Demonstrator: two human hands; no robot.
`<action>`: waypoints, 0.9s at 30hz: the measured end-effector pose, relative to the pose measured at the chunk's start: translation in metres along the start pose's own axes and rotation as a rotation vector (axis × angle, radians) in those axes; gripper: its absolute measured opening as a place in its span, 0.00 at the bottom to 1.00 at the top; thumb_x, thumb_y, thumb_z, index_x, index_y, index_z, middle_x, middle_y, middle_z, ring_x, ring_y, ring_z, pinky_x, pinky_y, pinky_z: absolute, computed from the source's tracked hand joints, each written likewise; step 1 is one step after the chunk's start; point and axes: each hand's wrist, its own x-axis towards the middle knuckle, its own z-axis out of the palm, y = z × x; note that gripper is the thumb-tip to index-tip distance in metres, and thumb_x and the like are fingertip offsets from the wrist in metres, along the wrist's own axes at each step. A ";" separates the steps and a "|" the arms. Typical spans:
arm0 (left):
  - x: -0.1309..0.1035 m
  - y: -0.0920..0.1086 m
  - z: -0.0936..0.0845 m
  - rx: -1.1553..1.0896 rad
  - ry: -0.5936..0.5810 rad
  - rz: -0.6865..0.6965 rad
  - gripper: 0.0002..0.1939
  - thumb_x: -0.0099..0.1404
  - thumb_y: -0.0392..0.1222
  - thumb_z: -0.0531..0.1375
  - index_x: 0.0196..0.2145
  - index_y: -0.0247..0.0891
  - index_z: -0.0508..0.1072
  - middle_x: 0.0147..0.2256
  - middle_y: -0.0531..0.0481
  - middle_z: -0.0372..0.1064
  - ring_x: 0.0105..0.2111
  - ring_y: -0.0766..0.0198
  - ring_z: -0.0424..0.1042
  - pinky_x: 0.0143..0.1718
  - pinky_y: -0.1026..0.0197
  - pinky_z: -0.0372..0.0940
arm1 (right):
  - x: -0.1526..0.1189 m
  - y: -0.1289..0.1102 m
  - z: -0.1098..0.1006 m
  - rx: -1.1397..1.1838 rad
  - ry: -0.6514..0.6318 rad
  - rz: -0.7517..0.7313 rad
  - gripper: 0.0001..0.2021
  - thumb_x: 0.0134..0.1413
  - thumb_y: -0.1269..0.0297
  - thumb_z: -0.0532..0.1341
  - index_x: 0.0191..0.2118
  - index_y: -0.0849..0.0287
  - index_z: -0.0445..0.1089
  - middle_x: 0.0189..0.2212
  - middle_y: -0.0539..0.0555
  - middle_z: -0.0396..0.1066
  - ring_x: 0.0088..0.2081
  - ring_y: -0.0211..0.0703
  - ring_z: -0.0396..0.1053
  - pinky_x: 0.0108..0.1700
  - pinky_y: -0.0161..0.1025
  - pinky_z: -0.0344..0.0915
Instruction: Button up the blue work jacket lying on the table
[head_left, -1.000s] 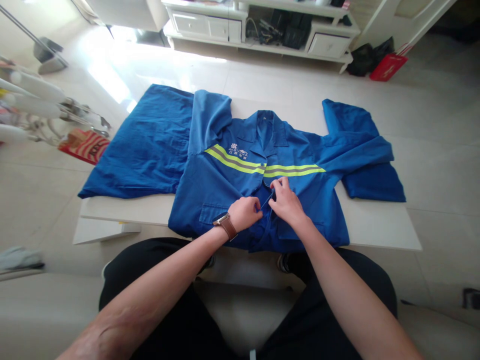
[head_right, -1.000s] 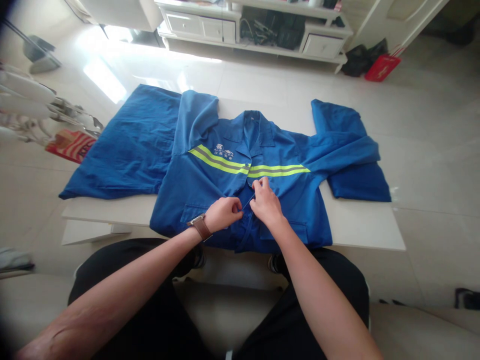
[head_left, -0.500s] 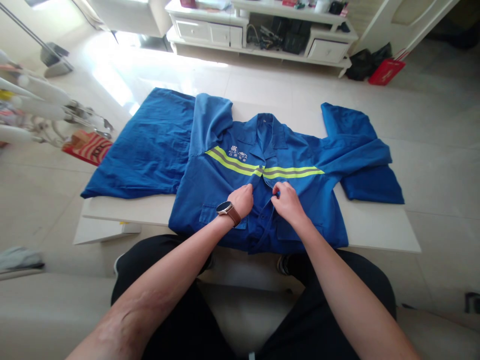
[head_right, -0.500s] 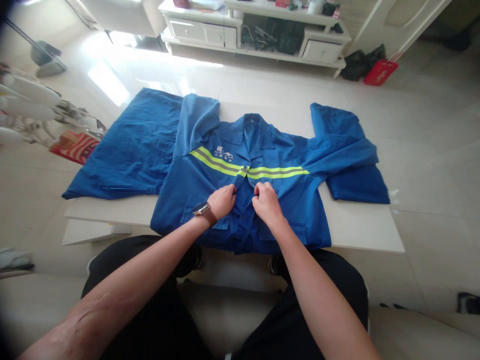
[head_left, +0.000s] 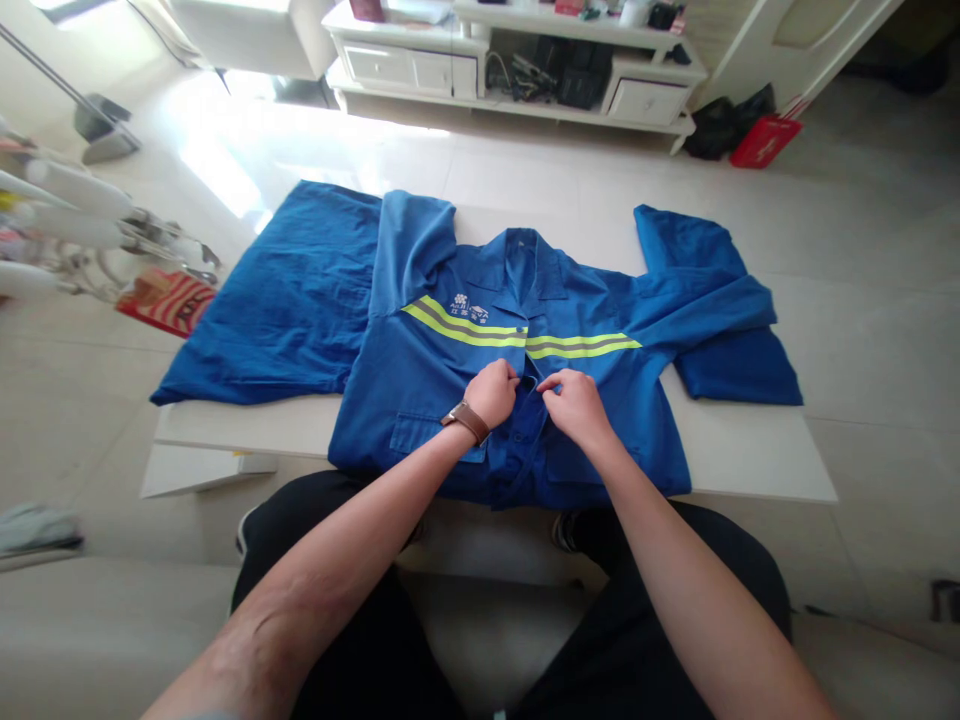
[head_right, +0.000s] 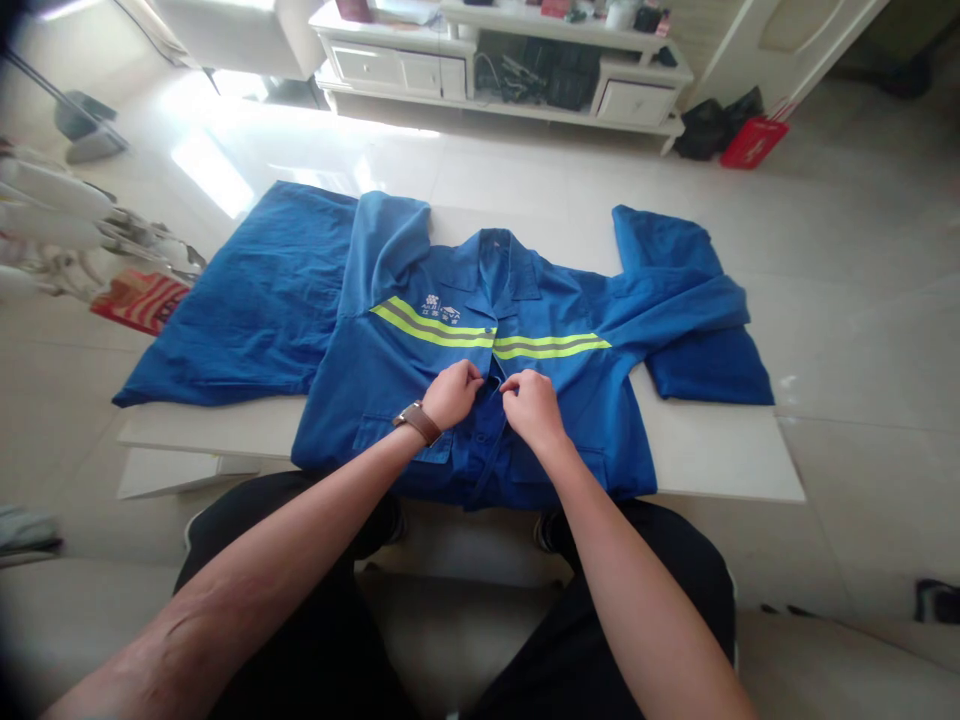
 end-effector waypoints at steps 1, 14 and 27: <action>0.004 0.001 0.001 -0.129 -0.026 -0.044 0.04 0.70 0.38 0.57 0.38 0.36 0.72 0.37 0.44 0.74 0.39 0.58 0.74 0.42 0.58 0.66 | 0.000 -0.001 -0.001 0.046 0.023 0.013 0.13 0.48 0.76 0.58 0.32 0.57 0.81 0.35 0.53 0.79 0.37 0.45 0.74 0.47 0.38 0.67; 0.006 -0.003 0.008 -0.518 -0.103 -0.113 0.10 0.62 0.33 0.54 0.38 0.36 0.74 0.35 0.47 0.75 0.36 0.60 0.72 0.39 0.60 0.66 | -0.003 -0.011 -0.004 0.329 0.192 0.081 0.11 0.43 0.69 0.62 0.32 0.57 0.81 0.26 0.51 0.77 0.31 0.44 0.74 0.38 0.38 0.67; -0.003 0.024 -0.002 -1.145 -0.245 -0.252 0.11 0.59 0.45 0.65 0.31 0.35 0.71 0.27 0.52 0.67 0.27 0.70 0.66 0.29 0.68 0.58 | -0.018 -0.028 -0.009 0.170 0.315 -0.074 0.06 0.47 0.71 0.59 0.29 0.56 0.74 0.27 0.49 0.71 0.29 0.40 0.68 0.36 0.37 0.64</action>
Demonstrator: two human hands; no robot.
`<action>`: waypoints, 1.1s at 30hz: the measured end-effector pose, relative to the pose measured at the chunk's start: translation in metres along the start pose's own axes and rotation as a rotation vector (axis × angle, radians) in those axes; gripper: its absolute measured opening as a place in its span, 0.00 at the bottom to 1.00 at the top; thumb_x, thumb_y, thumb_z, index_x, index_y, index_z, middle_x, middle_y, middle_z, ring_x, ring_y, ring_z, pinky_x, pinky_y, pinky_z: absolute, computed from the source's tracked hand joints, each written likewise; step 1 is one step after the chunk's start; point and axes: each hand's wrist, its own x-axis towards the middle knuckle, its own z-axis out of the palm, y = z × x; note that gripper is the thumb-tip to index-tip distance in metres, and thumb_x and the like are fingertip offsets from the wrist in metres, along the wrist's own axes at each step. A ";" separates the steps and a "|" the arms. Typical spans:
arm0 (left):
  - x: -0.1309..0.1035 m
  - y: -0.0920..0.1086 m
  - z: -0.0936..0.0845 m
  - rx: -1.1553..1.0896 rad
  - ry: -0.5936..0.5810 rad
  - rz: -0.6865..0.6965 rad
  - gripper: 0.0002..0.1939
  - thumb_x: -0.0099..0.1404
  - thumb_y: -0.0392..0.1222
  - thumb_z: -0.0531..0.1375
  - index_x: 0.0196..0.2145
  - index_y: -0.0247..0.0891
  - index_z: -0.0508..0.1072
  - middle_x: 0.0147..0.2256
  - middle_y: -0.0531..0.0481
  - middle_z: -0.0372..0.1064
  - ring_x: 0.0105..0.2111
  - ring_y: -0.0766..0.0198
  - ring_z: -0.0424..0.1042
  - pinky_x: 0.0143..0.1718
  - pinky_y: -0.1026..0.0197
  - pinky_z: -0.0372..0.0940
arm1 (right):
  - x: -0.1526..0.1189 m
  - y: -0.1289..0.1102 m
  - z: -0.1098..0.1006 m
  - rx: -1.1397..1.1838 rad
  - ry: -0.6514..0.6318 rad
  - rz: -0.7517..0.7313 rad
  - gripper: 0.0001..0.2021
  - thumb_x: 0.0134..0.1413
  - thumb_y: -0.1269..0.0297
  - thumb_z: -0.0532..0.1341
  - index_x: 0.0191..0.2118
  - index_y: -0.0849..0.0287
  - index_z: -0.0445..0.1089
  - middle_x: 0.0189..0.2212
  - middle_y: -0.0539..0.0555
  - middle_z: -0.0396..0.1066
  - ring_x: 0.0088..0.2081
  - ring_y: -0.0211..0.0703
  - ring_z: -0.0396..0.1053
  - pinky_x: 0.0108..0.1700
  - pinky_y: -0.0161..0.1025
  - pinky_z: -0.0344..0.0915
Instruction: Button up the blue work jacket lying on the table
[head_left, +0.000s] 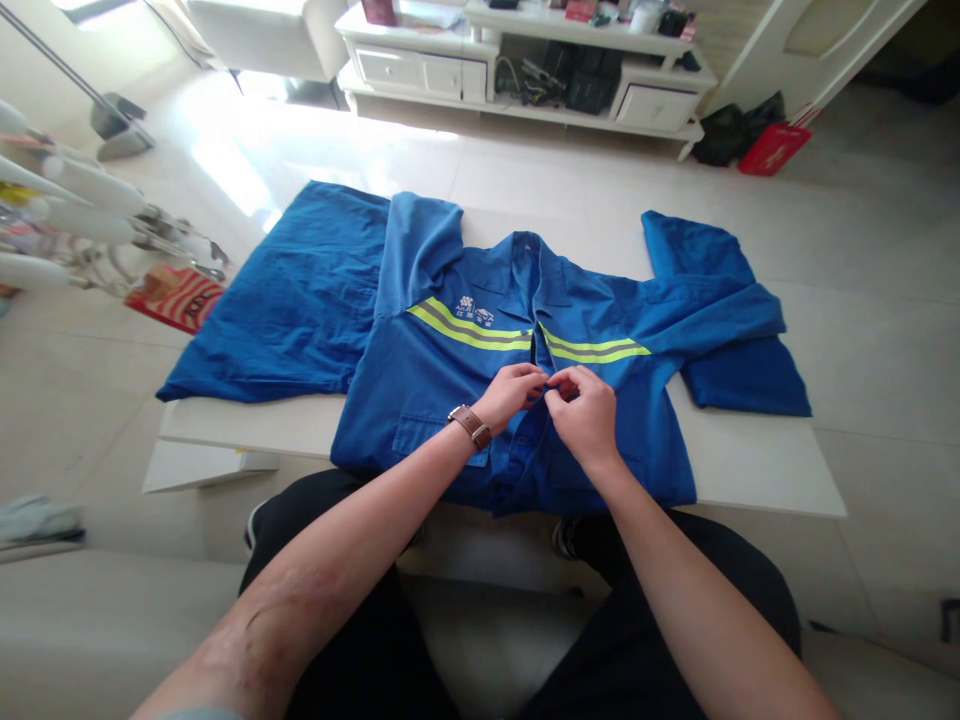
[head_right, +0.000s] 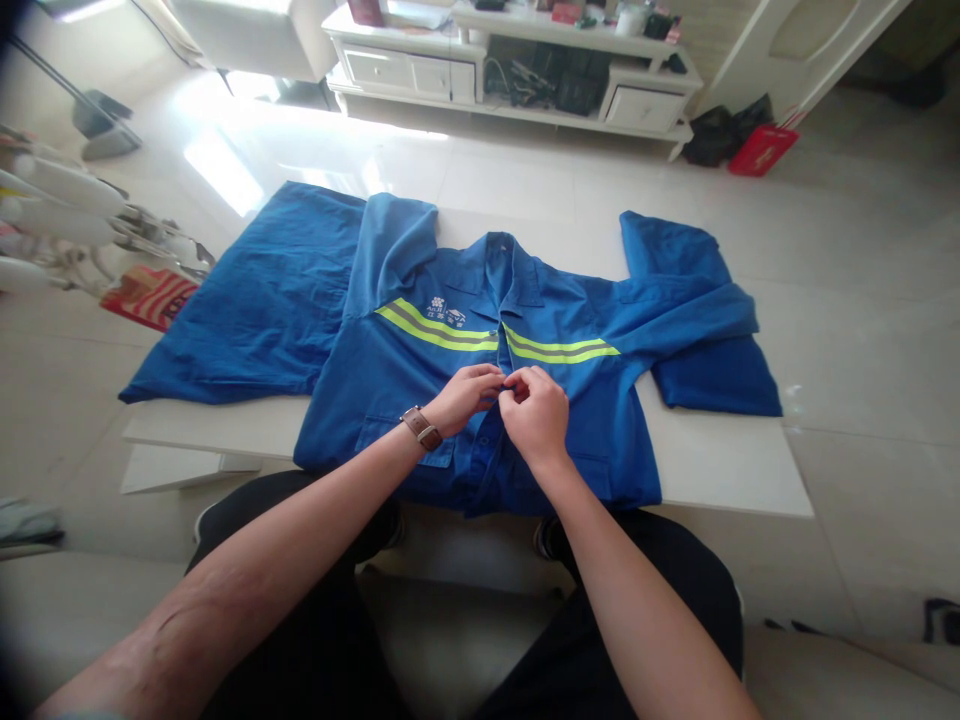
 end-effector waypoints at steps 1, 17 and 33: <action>-0.001 0.001 0.000 0.019 0.026 -0.003 0.11 0.57 0.43 0.67 0.31 0.35 0.71 0.26 0.53 0.66 0.26 0.70 0.66 0.29 0.68 0.59 | 0.001 0.003 0.000 -0.012 -0.010 0.010 0.07 0.47 0.71 0.59 0.30 0.56 0.74 0.27 0.49 0.71 0.29 0.40 0.68 0.37 0.37 0.64; 0.001 0.010 -0.013 0.152 0.015 -0.016 0.08 0.56 0.32 0.58 0.34 0.35 0.75 0.28 0.51 0.70 0.29 0.67 0.69 0.34 0.64 0.64 | 0.011 0.029 0.000 -0.193 -0.192 0.009 0.11 0.53 0.73 0.57 0.35 0.56 0.77 0.34 0.52 0.74 0.36 0.44 0.71 0.42 0.39 0.64; 0.013 -0.030 -0.030 1.275 0.183 0.260 0.11 0.67 0.38 0.58 0.47 0.37 0.71 0.48 0.40 0.69 0.44 0.54 0.73 0.47 0.55 0.67 | 0.007 0.029 0.003 -0.180 -0.190 -0.007 0.15 0.56 0.73 0.55 0.36 0.56 0.80 0.37 0.53 0.72 0.38 0.44 0.71 0.42 0.39 0.65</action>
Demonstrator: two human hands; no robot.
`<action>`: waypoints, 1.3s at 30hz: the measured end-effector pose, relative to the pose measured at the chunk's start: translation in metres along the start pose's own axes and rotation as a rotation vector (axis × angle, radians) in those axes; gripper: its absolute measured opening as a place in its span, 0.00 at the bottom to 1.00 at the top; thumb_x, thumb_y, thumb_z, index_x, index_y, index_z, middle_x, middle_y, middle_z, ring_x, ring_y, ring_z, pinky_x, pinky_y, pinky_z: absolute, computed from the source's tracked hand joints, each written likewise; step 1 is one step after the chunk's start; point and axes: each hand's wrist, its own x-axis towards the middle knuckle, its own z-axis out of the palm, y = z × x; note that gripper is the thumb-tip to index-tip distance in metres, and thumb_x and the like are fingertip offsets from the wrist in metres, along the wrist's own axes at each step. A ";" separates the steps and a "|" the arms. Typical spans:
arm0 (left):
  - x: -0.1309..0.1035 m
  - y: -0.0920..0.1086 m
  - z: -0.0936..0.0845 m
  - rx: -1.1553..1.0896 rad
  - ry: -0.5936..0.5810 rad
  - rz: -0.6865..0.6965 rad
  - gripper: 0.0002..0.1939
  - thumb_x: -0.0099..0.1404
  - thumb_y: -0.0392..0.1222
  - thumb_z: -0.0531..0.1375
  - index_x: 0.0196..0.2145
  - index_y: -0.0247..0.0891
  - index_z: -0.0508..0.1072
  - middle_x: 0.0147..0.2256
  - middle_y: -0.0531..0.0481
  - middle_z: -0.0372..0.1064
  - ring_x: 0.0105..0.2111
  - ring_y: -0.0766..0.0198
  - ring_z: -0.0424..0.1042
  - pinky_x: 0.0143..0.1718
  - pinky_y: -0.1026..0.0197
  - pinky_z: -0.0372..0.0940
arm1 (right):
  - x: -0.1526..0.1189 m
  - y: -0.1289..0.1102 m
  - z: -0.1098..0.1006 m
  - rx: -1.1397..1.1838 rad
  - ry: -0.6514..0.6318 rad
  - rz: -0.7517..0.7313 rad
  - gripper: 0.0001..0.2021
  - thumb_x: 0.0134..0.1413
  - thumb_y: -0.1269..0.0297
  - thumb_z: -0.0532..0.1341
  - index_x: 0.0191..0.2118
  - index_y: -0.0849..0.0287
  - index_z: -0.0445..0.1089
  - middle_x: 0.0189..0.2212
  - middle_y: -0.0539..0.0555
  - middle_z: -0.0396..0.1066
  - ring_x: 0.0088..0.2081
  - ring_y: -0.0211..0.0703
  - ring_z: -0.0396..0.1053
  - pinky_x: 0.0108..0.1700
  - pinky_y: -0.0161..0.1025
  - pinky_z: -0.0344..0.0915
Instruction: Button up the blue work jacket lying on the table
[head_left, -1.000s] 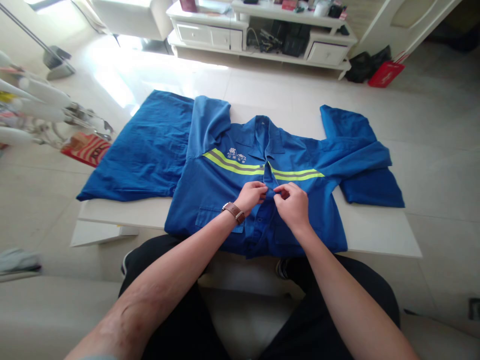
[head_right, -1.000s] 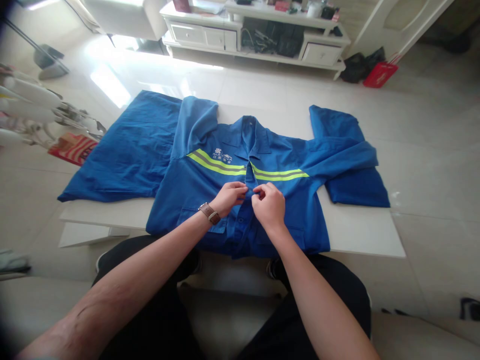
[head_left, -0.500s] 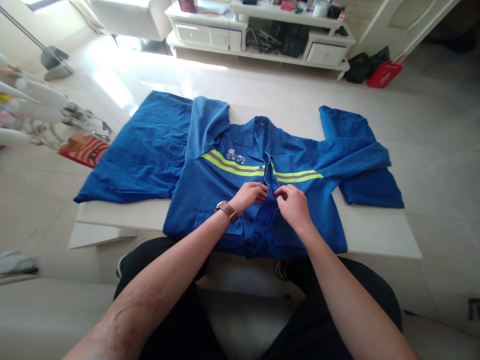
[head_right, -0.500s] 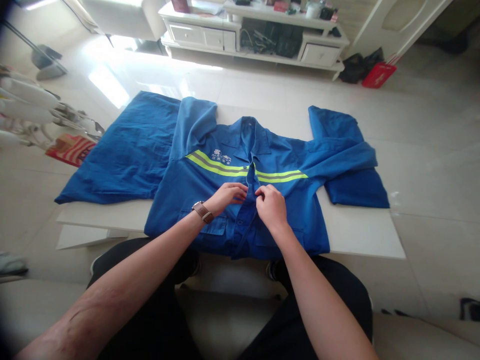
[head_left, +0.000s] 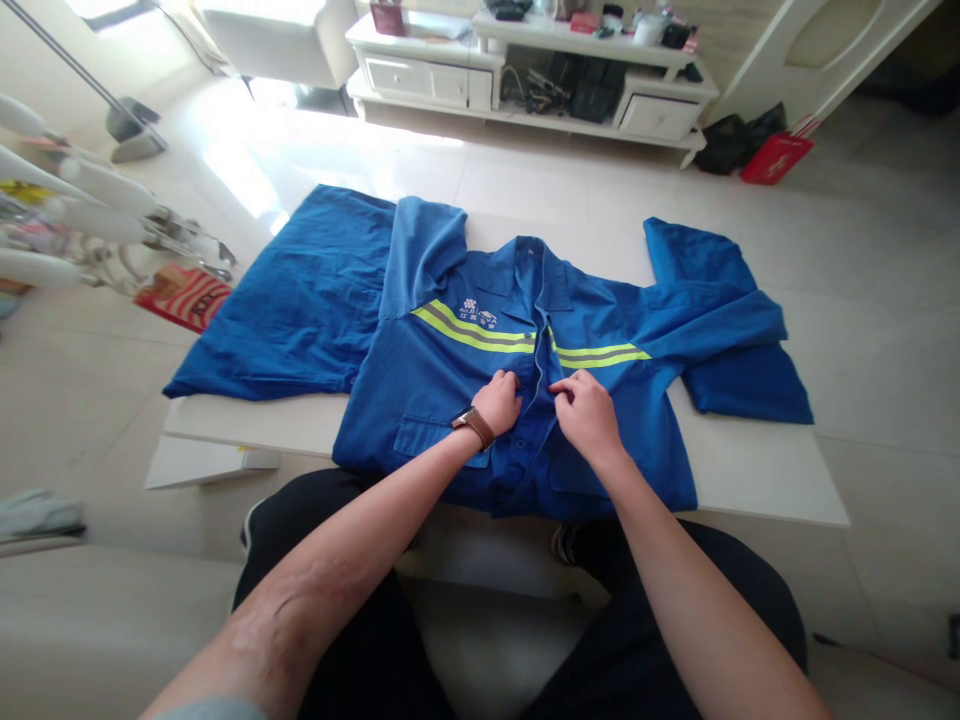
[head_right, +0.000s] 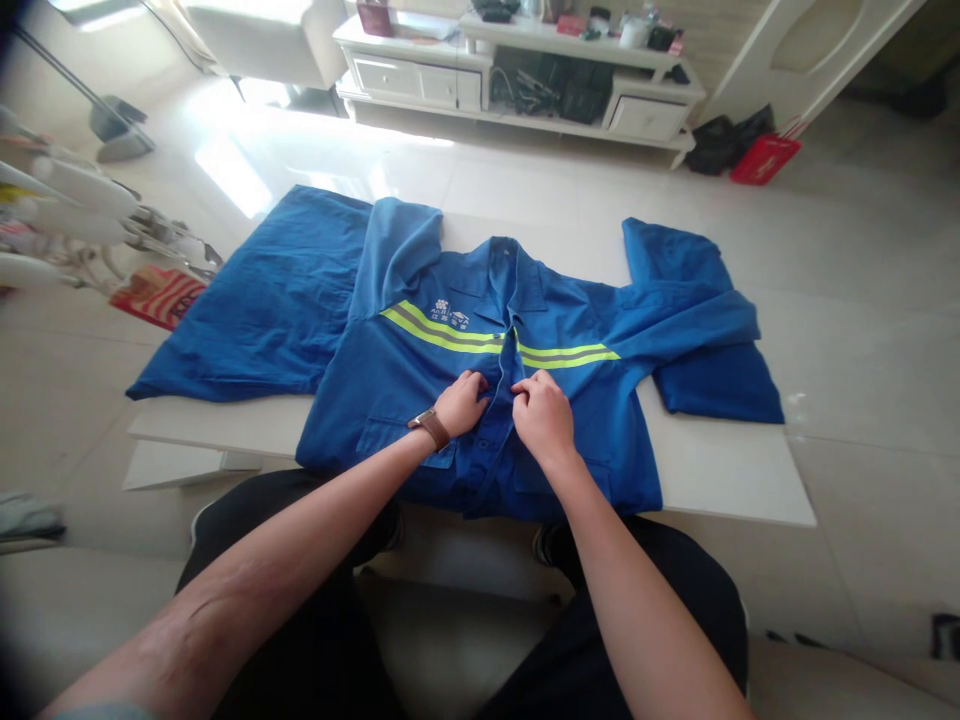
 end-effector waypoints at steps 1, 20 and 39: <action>0.001 0.000 0.001 -0.014 0.007 -0.009 0.10 0.67 0.38 0.59 0.46 0.38 0.72 0.48 0.41 0.69 0.44 0.55 0.73 0.46 0.56 0.67 | 0.000 -0.001 0.001 -0.002 -0.003 -0.001 0.14 0.56 0.73 0.56 0.37 0.56 0.80 0.37 0.53 0.72 0.38 0.44 0.70 0.41 0.39 0.65; 0.002 0.009 -0.012 -0.429 0.062 0.084 0.11 0.61 0.28 0.54 0.36 0.40 0.73 0.29 0.53 0.71 0.31 0.63 0.68 0.36 0.63 0.60 | 0.002 -0.003 0.011 -0.026 -0.034 -0.028 0.11 0.59 0.68 0.59 0.40 0.56 0.80 0.37 0.53 0.71 0.38 0.43 0.71 0.40 0.38 0.65; -0.006 0.008 -0.029 -0.546 -0.018 0.144 0.07 0.60 0.29 0.56 0.34 0.38 0.71 0.26 0.56 0.68 0.28 0.66 0.66 0.32 0.65 0.59 | 0.004 -0.007 0.014 0.015 -0.008 -0.069 0.08 0.57 0.69 0.59 0.35 0.56 0.76 0.36 0.53 0.70 0.36 0.43 0.70 0.40 0.39 0.64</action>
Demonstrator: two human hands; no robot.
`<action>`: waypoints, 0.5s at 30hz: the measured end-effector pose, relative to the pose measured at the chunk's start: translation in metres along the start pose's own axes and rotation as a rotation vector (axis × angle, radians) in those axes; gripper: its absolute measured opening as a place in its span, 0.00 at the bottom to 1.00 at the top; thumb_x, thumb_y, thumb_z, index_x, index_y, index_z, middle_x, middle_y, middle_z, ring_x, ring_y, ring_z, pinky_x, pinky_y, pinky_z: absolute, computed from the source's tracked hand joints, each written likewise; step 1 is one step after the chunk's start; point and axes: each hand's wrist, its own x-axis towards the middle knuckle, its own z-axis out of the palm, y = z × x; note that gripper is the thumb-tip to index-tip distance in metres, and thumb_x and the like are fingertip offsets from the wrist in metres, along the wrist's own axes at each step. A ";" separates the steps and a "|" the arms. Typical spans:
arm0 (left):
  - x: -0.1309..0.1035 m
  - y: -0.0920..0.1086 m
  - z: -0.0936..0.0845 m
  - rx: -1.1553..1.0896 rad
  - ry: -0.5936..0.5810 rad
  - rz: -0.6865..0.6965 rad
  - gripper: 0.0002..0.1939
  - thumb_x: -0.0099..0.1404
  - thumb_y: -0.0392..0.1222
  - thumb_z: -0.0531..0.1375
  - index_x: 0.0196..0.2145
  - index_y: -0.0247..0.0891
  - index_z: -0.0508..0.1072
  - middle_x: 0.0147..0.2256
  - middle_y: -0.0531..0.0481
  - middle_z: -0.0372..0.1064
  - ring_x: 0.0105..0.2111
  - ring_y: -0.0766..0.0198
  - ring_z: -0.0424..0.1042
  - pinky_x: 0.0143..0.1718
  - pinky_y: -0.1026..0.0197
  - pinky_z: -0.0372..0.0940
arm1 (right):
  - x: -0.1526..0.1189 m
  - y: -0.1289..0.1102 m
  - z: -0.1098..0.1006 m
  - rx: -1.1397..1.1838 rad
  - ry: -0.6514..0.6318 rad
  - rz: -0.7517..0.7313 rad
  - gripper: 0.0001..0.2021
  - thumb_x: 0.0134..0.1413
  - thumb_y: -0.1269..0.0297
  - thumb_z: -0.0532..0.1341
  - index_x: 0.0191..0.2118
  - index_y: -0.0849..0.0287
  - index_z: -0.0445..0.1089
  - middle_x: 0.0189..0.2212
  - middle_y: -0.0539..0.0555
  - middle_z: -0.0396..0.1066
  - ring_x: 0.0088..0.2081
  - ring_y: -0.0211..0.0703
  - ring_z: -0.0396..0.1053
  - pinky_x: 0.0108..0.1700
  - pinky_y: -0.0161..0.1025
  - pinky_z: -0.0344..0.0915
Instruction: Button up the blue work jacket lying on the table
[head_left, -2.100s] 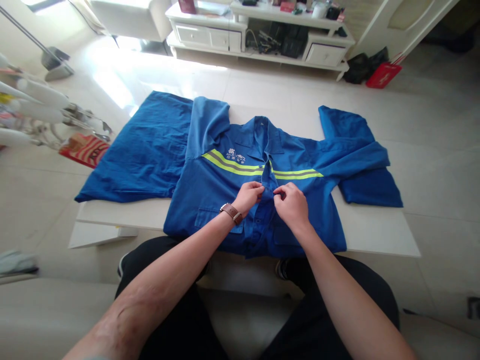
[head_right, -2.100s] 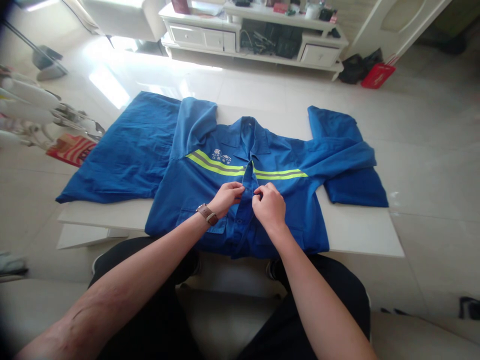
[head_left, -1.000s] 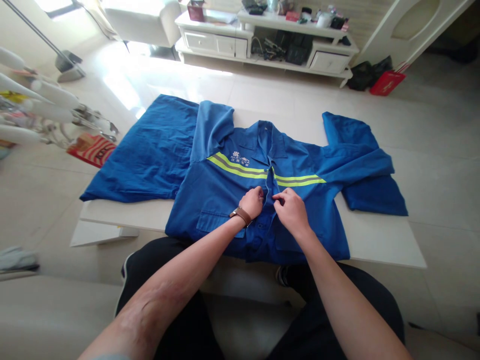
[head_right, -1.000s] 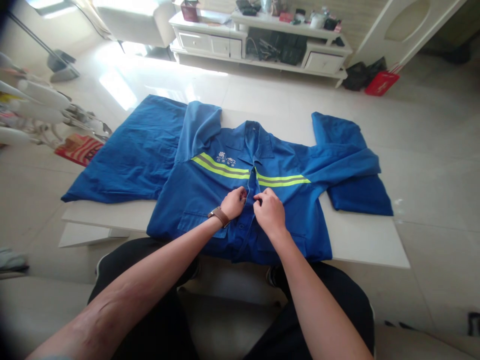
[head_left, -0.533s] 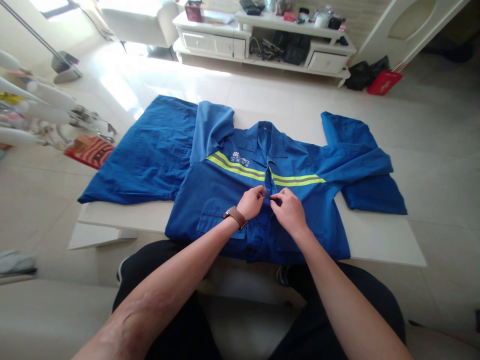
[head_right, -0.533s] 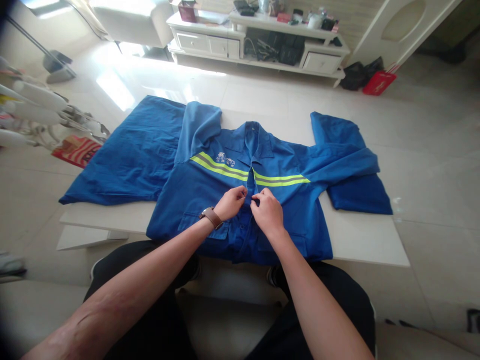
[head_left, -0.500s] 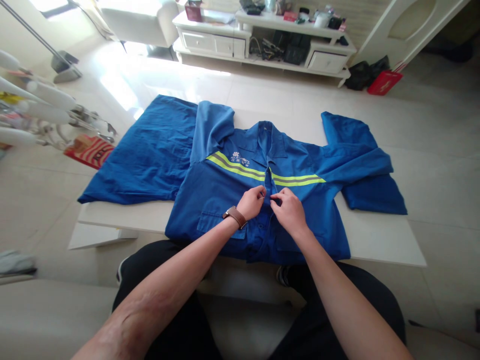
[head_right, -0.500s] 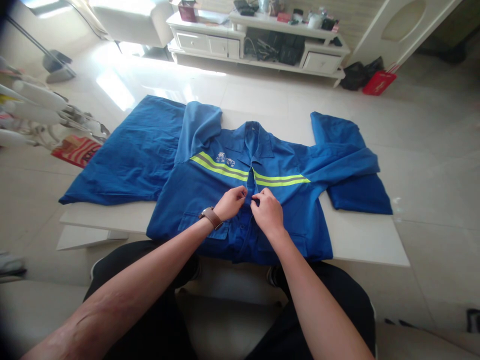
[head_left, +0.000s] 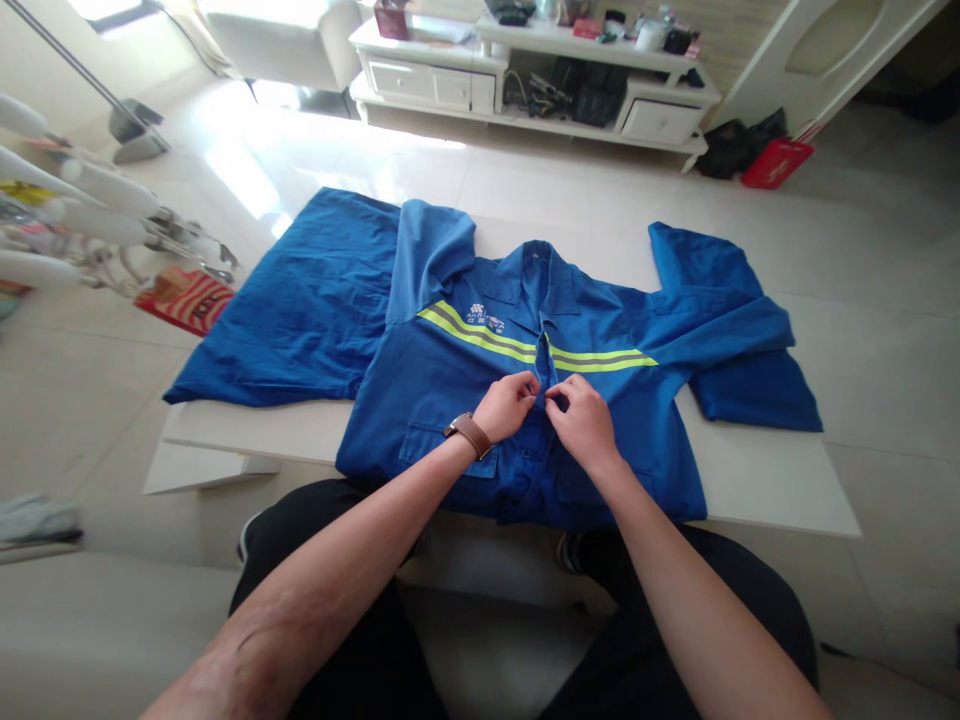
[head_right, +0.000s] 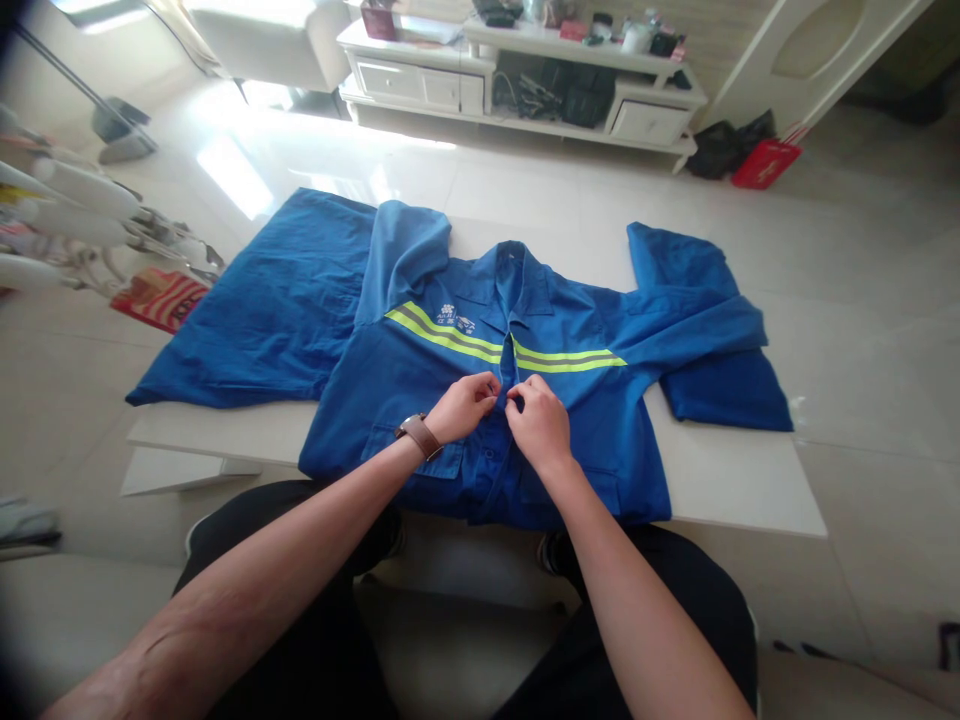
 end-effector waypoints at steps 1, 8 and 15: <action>0.001 0.000 0.001 -0.003 0.008 -0.006 0.07 0.60 0.29 0.56 0.34 0.38 0.71 0.26 0.55 0.68 0.28 0.66 0.67 0.32 0.65 0.59 | 0.001 0.000 0.000 0.002 0.003 -0.003 0.07 0.56 0.69 0.59 0.35 0.56 0.76 0.35 0.53 0.70 0.36 0.43 0.70 0.40 0.39 0.64; 0.005 -0.002 0.006 -0.108 0.061 -0.080 0.05 0.59 0.32 0.56 0.32 0.37 0.72 0.27 0.54 0.70 0.29 0.67 0.67 0.32 0.65 0.59 | 0.003 0.001 -0.001 0.018 0.004 0.000 0.06 0.54 0.69 0.60 0.34 0.55 0.75 0.34 0.51 0.70 0.33 0.42 0.68 0.39 0.38 0.63; 0.010 -0.013 0.013 -0.269 0.109 -0.120 0.06 0.60 0.41 0.63 0.30 0.36 0.72 0.25 0.54 0.68 0.27 0.68 0.66 0.29 0.66 0.59 | 0.002 -0.004 -0.003 0.028 0.014 0.016 0.06 0.54 0.69 0.60 0.35 0.56 0.75 0.34 0.51 0.70 0.33 0.42 0.68 0.38 0.38 0.62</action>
